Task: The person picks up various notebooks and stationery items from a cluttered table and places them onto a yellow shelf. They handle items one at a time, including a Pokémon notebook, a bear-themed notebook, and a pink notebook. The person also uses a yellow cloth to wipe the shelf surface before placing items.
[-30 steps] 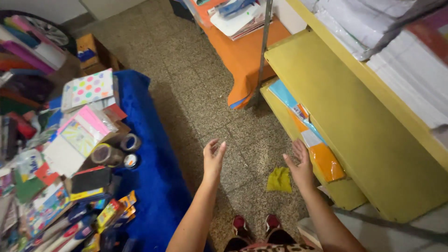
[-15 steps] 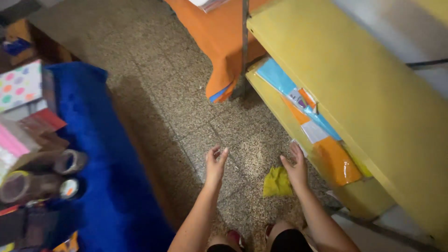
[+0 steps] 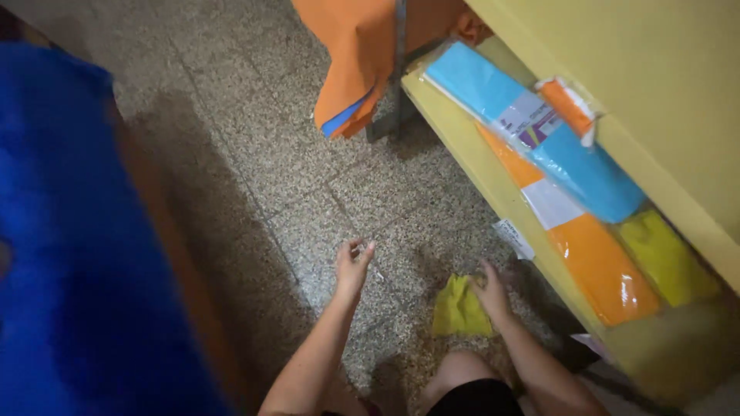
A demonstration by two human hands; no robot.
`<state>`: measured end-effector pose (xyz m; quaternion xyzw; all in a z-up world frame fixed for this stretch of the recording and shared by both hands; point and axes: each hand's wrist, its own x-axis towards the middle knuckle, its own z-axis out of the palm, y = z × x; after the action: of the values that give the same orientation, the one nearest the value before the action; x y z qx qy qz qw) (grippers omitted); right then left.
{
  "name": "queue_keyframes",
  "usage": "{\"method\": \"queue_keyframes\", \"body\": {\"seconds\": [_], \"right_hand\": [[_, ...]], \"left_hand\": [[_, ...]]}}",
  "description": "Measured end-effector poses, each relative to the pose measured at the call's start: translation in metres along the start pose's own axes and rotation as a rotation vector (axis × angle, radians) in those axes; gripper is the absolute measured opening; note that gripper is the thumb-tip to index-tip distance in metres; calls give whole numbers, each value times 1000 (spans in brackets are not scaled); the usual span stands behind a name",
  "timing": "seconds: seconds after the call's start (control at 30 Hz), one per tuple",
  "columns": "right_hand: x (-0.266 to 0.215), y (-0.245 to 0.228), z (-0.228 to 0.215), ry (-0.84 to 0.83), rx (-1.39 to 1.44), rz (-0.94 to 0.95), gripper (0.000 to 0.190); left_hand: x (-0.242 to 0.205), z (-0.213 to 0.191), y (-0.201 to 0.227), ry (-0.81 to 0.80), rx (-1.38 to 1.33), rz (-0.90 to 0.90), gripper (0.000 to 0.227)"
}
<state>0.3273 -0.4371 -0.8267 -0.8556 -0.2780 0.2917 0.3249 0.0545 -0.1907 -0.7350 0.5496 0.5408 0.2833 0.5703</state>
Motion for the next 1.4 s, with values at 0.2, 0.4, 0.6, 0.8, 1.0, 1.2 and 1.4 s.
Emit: {"method": "queue_keyframes", "body": {"seconds": [0.2, 0.4, 0.6, 0.8, 1.0, 1.2, 1.4], "right_hand": [[56, 167, 108, -159, -145, 71, 80], [49, 237, 131, -353, 48, 71, 68], [54, 238, 140, -655, -268, 201, 84], [58, 206, 148, -804, -792, -41, 100], [33, 107, 110, -747, -715, 239, 84], [45, 277, 211, -705, -595, 113, 82], [25, 190, 140, -584, -575, -64, 93]], "left_hand": [[28, 12, -93, -2, 12, -86, 63], [35, 12, -133, -48, 7, -126, 58], [17, 16, -123, -13, 41, -163, 39], [17, 22, -163, -40, 69, -14, 21], [3, 23, -173, -164, -45, -165, 40], [2, 37, -194, -156, -40, -218, 49], [-3, 41, -194, -202, 20, -139, 49]]}}
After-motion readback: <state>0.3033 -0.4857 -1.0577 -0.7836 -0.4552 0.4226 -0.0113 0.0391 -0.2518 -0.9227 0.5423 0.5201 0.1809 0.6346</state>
